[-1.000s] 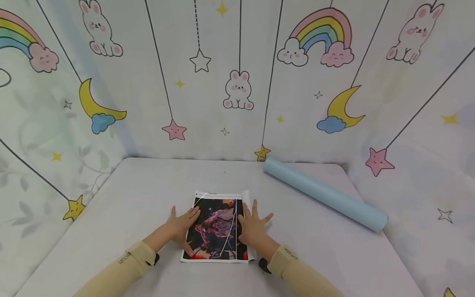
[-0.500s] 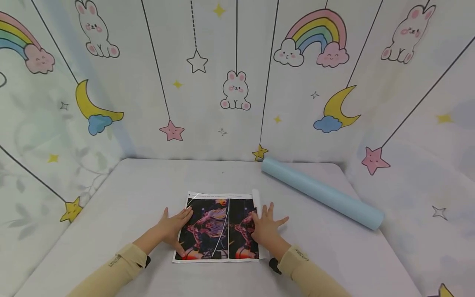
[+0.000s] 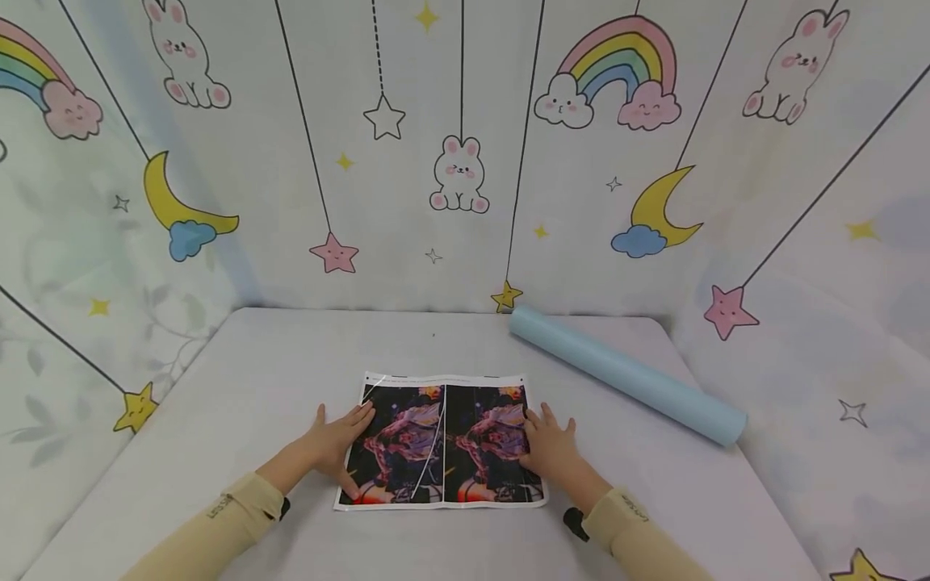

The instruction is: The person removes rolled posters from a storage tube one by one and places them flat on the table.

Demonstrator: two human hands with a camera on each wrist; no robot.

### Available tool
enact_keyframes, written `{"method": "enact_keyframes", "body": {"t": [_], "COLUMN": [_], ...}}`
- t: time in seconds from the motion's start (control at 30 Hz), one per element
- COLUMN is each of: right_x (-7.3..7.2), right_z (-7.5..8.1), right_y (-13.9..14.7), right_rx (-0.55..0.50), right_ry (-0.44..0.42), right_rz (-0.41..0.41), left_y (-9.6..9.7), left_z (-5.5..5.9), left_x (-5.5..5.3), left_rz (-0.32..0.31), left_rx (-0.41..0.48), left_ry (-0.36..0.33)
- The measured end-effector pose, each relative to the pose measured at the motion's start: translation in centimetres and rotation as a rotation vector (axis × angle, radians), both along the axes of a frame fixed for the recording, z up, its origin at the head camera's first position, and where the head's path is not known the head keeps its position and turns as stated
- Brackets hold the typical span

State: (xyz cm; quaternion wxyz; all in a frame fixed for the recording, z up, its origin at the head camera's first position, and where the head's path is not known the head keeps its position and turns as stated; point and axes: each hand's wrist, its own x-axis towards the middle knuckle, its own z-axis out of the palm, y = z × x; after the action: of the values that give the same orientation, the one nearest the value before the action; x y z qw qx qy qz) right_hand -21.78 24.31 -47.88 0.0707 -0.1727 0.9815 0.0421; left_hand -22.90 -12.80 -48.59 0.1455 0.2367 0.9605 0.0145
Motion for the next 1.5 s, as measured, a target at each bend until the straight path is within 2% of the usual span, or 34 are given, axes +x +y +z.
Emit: {"method": "enact_keyframes", "body": {"t": [0.13, 0.27, 0.57, 0.8, 1.0, 1.27, 1.5], "right_x": [-0.2, -0.3, -0.3, -0.1, -0.2, -0.4, -0.3], "right_z": [0.2, 0.3, 0.3, 0.1, -0.1, -0.8, -0.6], "right_y": [1.1, 1.9, 2.7, 2.9, 3.0, 2.8, 2.6], "right_rx": [-0.072, -0.115, -0.161, -0.161, -0.176, -0.220, -0.266], "right_ry": [-0.102, -0.153, -0.174, -0.135, -0.135, -0.163, -0.183], "right_rz": [0.003, 0.003, 0.008, 0.010, 0.002, -0.045, -0.054], "left_y": [-0.2, -0.2, -0.1, 0.0, 0.2, 0.6, 1.0], "left_z": [0.0, 0.2, 0.3, 0.3, 0.1, 0.5, 0.7], "left_x": [-0.5, -0.8, -0.7, -0.7, -0.8, -0.8, -0.6], "left_rz": [-0.009, -0.012, -0.003, 0.018, 0.031, 0.031, 0.063], "left_rx": [-0.006, -0.020, 0.029, 0.049, 0.035, -0.008, -0.015], "left_ry": [0.005, 0.004, -0.026, -0.027, -0.043, 0.003, -0.033]}}
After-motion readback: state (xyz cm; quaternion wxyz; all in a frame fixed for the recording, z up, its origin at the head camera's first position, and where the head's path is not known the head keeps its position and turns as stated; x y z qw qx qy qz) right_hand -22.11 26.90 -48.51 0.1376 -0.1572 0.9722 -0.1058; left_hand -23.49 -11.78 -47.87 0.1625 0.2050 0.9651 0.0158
